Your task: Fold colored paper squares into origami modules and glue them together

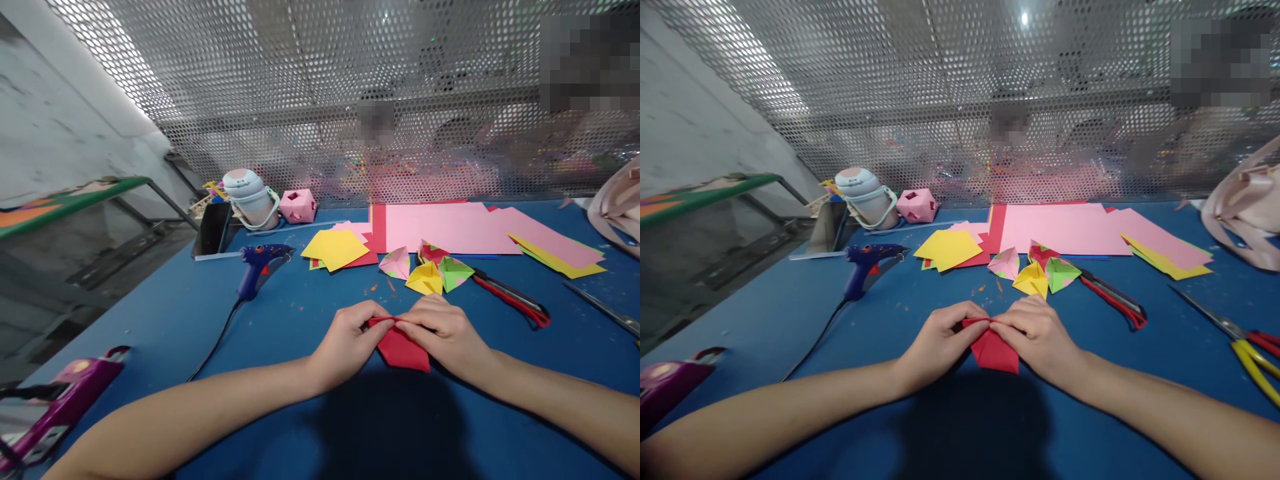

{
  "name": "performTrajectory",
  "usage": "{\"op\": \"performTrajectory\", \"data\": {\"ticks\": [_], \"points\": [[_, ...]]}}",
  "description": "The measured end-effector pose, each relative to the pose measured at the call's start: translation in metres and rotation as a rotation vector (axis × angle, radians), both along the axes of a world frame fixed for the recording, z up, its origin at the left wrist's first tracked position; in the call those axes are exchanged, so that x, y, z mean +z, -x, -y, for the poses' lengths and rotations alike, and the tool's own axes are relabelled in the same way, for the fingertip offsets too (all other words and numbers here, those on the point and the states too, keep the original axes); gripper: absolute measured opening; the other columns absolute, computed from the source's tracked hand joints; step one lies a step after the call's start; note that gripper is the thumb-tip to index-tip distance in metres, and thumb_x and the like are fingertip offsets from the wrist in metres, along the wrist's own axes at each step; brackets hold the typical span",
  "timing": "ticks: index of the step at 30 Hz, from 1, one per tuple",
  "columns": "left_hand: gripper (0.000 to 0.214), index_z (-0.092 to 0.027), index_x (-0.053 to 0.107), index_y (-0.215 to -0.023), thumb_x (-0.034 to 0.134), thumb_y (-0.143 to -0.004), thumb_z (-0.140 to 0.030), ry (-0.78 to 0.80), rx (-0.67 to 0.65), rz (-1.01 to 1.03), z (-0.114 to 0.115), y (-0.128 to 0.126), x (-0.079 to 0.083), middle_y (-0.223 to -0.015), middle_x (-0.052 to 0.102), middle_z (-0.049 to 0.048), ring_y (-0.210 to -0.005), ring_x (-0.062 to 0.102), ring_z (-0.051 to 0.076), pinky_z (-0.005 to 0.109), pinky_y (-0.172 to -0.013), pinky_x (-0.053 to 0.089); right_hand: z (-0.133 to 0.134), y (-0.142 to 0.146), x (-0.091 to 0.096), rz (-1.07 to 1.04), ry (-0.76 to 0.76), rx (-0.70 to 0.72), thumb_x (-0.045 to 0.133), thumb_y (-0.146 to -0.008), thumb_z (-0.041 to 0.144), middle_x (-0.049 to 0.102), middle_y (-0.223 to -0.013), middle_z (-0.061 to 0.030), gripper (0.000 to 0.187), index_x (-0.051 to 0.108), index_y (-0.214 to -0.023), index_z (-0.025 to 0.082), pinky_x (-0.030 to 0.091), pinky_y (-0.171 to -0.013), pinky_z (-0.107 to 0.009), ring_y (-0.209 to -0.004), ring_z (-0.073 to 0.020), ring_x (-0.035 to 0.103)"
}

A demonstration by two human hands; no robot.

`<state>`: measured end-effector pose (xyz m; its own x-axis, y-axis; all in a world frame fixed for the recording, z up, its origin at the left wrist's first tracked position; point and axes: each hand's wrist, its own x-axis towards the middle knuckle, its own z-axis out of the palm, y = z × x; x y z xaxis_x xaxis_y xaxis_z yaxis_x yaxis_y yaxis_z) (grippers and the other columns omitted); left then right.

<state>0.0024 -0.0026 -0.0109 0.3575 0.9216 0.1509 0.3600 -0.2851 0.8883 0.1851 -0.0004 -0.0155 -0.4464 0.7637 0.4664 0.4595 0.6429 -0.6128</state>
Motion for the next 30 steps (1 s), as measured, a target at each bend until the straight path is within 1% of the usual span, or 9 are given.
{"op": "performTrajectory", "data": {"ticks": [3,7,10,13,15,18,22,25,30], "points": [[0.015,-0.015,0.063,-0.075,0.052,-0.082,-0.022,0.007,0.038,0.043,-0.0005,0.0009,0.0004,-0.079,0.066,0.005,-0.075,0.06,0.015,0.024,-0.07,0.046,0.0,0.0009,0.0011,-0.063,0.034,-0.027,0.055,-0.086,0.021,0.067,-0.073,-0.003,0.014,0.068,-0.085,0.019,0.043,-0.068,-0.03,-0.069,-0.0151,0.058],[0.017,-0.015,0.066,-0.08,0.051,-0.083,-0.024,0.052,0.053,-0.009,-0.0016,0.0008,0.0015,-0.079,0.068,0.0037,-0.074,0.06,0.015,0.024,-0.069,0.047,0.0006,0.0009,0.0009,-0.058,0.052,-0.015,0.051,-0.088,0.02,0.068,-0.076,-0.0028,0.017,0.068,-0.086,0.02,0.044,-0.069,-0.031,-0.07,-0.0153,0.059],[0.022,-0.018,0.068,-0.092,0.048,-0.085,-0.024,0.08,0.008,0.009,-0.003,0.0005,0.0026,-0.091,0.071,0.003,-0.085,0.062,0.016,0.025,-0.079,0.047,0.0014,-0.0012,0.0013,-0.065,0.081,-0.019,0.047,-0.089,0.021,0.068,-0.086,-0.0036,0.02,0.066,-0.094,0.02,0.046,-0.076,-0.031,-0.081,-0.0162,0.06],[0.026,-0.019,0.067,-0.101,0.048,-0.085,-0.026,0.136,0.059,0.1,-0.0047,0.001,0.0023,-0.104,0.069,0.0031,-0.096,0.061,0.018,0.028,-0.089,0.045,0.0029,-0.0032,0.0033,-0.097,0.12,-0.067,0.044,-0.09,0.025,0.064,-0.102,-0.0067,0.024,0.058,-0.108,0.02,0.046,-0.082,-0.032,-0.092,-0.0176,0.058],[0.028,-0.018,0.066,-0.104,0.049,-0.085,-0.029,0.173,0.116,0.158,-0.0057,0.0016,0.0017,-0.107,0.068,0.004,-0.099,0.06,0.019,0.031,-0.091,0.045,0.0042,-0.003,0.0046,-0.103,0.154,-0.082,0.047,-0.088,0.029,0.063,-0.099,-0.0074,0.024,0.054,-0.108,0.019,0.048,-0.077,-0.032,-0.086,-0.0175,0.059],[0.029,-0.016,0.065,-0.105,0.051,-0.083,-0.03,0.2,0.147,0.231,-0.0067,0.0021,0.0011,-0.109,0.067,0.0061,-0.101,0.059,0.02,0.032,-0.091,0.045,0.0053,0.0003,0.0042,-0.071,0.178,-0.104,0.055,-0.08,0.027,0.06,-0.081,-0.003,0.015,0.05,-0.091,0.019,0.048,-0.065,-0.028,-0.07,-0.0149,0.056],[0.021,-0.016,0.066,-0.093,0.054,-0.081,-0.028,0.231,0.142,0.243,-0.0067,0.0006,0.0014,-0.093,0.07,0.0046,-0.087,0.062,0.017,0.027,-0.08,0.048,0.0036,0.0045,0.0015,-0.055,0.153,-0.201,0.05,-0.08,0.018,0.054,-0.068,0.0016,0.006,0.047,-0.076,0.02,0.044,-0.056,-0.024,-0.06,-0.0118,0.051],[0.015,-0.015,0.064,-0.083,0.057,-0.077,-0.026,0.304,0.112,0.229,-0.0051,-0.0021,0.0024,-0.073,0.066,0.0002,-0.067,0.058,0.012,0.022,-0.063,0.046,0.0022,0.0034,0.001,-0.094,0.107,-0.221,0.05,-0.082,0.019,0.057,-0.071,0.0007,0.004,0.051,-0.079,0.02,0.045,-0.061,-0.024,-0.064,-0.0128,0.053],[0.016,-0.015,0.054,-0.07,0.059,-0.073,-0.03,0.442,-0.005,0.275,0.0008,-0.0077,0.0047,-0.057,0.054,-0.0049,-0.049,0.051,0.009,0.02,-0.048,0.041,0.0036,0.0004,-0.0005,-0.147,0.048,-0.21,0.054,-0.083,0.023,0.061,-0.081,-0.0012,0.006,0.054,-0.088,0.021,0.047,-0.07,-0.027,-0.074,-0.015,0.058]]}}
